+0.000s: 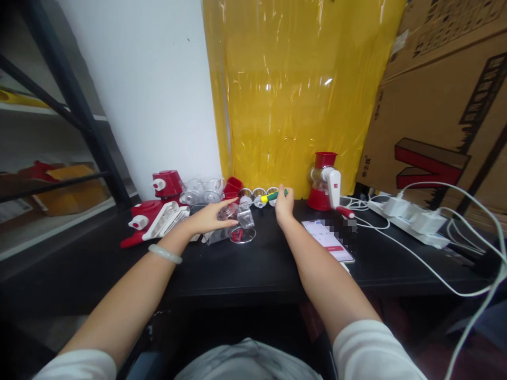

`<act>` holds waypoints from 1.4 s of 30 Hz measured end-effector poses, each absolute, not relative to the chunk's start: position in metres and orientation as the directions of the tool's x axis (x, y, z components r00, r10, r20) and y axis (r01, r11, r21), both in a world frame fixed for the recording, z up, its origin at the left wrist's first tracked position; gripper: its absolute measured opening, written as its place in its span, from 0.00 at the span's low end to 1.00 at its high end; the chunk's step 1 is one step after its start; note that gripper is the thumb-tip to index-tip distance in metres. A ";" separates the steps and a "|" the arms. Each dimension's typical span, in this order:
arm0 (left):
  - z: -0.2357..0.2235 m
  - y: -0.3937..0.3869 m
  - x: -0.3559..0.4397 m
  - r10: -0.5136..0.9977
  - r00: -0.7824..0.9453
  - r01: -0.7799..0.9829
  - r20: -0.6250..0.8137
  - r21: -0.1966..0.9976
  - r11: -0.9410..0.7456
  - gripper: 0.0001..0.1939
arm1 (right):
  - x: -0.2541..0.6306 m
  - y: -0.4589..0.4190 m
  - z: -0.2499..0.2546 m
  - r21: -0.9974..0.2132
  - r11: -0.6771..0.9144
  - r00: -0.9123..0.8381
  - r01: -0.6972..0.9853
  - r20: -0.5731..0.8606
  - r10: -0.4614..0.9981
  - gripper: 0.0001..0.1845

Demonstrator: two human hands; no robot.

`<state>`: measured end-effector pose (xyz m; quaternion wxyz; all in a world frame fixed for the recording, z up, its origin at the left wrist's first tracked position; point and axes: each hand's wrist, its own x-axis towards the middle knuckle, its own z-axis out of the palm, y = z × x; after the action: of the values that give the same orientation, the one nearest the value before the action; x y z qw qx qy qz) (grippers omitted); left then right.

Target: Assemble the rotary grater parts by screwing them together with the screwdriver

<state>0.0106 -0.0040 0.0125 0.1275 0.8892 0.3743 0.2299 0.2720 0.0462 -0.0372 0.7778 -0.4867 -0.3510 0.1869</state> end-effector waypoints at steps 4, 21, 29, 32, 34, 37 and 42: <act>0.012 -0.003 0.010 0.722 0.615 0.609 0.316 0.391 -0.690 0.46 | 0.272 0.048 -0.038 -0.890 0.454 0.690 0.030 0.347 0.635 0.23; 0.013 -0.006 0.011 0.722 0.615 0.604 0.318 0.398 -0.690 0.45 | 0.265 0.044 -0.031 -0.893 0.432 0.690 -0.130 0.231 0.686 0.09; 0.011 -0.003 0.010 0.719 0.615 0.603 0.323 0.395 -0.693 0.45 | 0.263 0.039 -0.030 -0.868 0.489 0.672 -0.091 0.309 0.673 0.12; 0.012 -0.004 0.011 0.725 0.612 0.611 0.316 0.392 -0.687 0.46 | 0.265 0.040 -0.032 -0.868 0.493 0.665 -0.065 0.330 0.670 0.20; 0.012 -0.005 0.011 0.724 0.616 0.609 0.310 0.395 -0.688 0.47 | 0.265 0.041 -0.033 -0.867 0.497 0.659 -0.038 0.352 0.665 0.24; 0.012 -0.005 0.011 0.715 0.620 0.598 0.321 0.396 -0.697 0.45 | 0.266 0.040 -0.034 -0.864 0.502 0.654 -0.028 0.364 0.663 0.27; 0.012 -0.006 0.011 0.726 0.613 0.606 0.312 0.404 -0.685 0.46 | 0.264 0.040 -0.033 -0.874 0.480 0.670 -0.078 0.310 0.674 0.28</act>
<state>0.0110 -0.0056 0.0125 0.1302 0.8884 0.3751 0.2304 0.2636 0.0401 -0.0326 0.7943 -0.4520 -0.3299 0.2365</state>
